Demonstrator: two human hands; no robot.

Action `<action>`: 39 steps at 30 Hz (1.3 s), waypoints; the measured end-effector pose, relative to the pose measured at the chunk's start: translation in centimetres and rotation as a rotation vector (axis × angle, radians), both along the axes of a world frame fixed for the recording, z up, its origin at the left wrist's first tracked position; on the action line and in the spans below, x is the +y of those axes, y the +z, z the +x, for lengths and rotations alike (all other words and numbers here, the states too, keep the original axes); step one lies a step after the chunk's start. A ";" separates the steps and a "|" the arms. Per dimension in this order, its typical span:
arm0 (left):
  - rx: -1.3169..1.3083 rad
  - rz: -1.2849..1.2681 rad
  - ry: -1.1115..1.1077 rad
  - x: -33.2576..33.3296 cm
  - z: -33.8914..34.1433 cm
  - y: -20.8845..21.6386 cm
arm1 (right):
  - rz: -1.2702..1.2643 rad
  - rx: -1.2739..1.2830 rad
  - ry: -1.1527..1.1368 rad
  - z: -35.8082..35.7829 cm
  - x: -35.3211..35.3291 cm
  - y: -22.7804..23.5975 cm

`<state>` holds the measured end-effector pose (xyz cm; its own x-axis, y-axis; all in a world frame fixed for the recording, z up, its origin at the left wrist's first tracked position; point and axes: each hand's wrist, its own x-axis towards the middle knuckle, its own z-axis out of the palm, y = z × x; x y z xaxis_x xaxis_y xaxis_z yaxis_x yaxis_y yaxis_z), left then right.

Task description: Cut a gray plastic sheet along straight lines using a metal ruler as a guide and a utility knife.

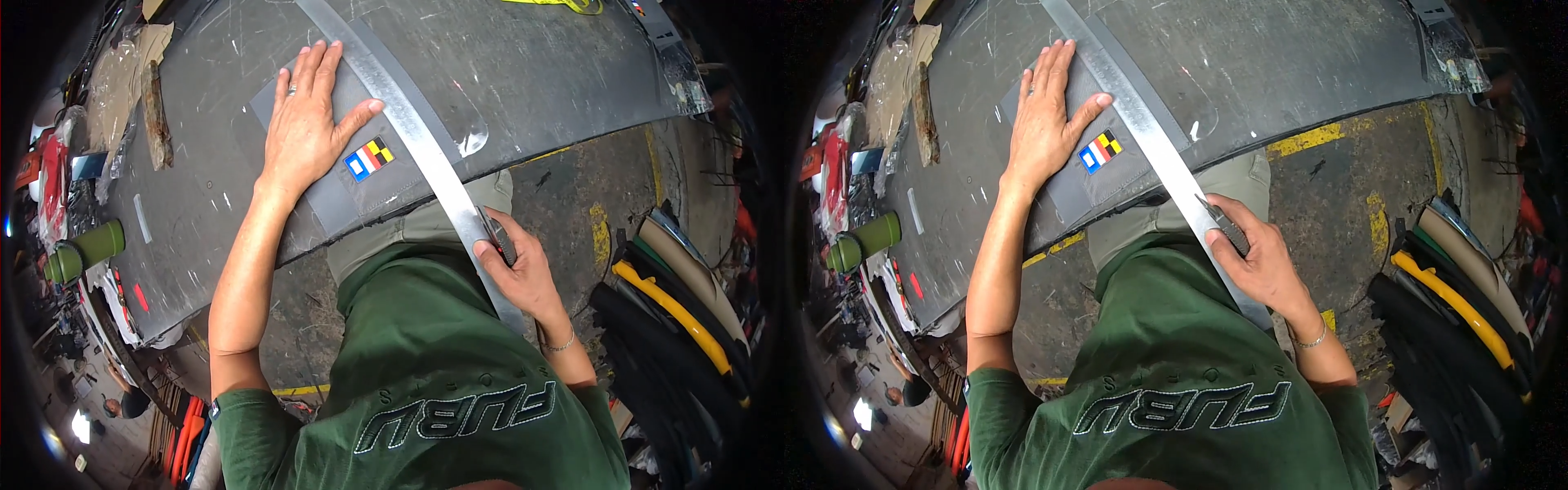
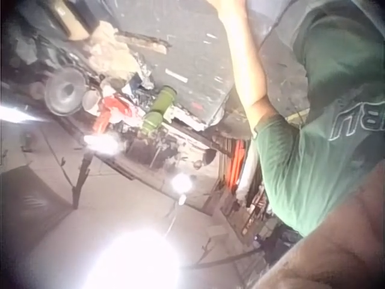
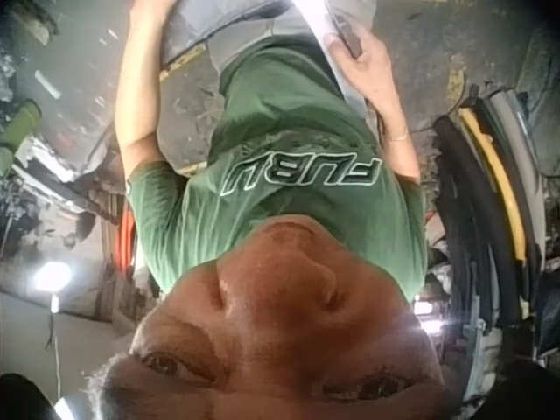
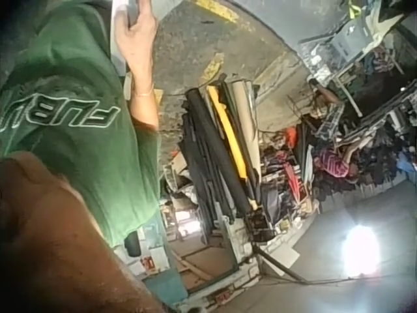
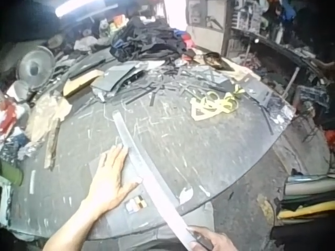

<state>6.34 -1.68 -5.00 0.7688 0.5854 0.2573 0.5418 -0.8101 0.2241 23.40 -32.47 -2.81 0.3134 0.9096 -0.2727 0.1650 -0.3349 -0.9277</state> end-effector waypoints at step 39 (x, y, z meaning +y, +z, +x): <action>0.059 0.003 -0.043 0.0 1.0 0.8 | -0.183 0.402 -0.162 -0.4 1.8 -0.1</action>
<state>7.32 -1.71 -4.21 0.8073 0.5505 0.2125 0.5184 -0.8337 0.1905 23.04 -30.63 -2.95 0.2843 0.7832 -0.5530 -0.2633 -0.4908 -0.8305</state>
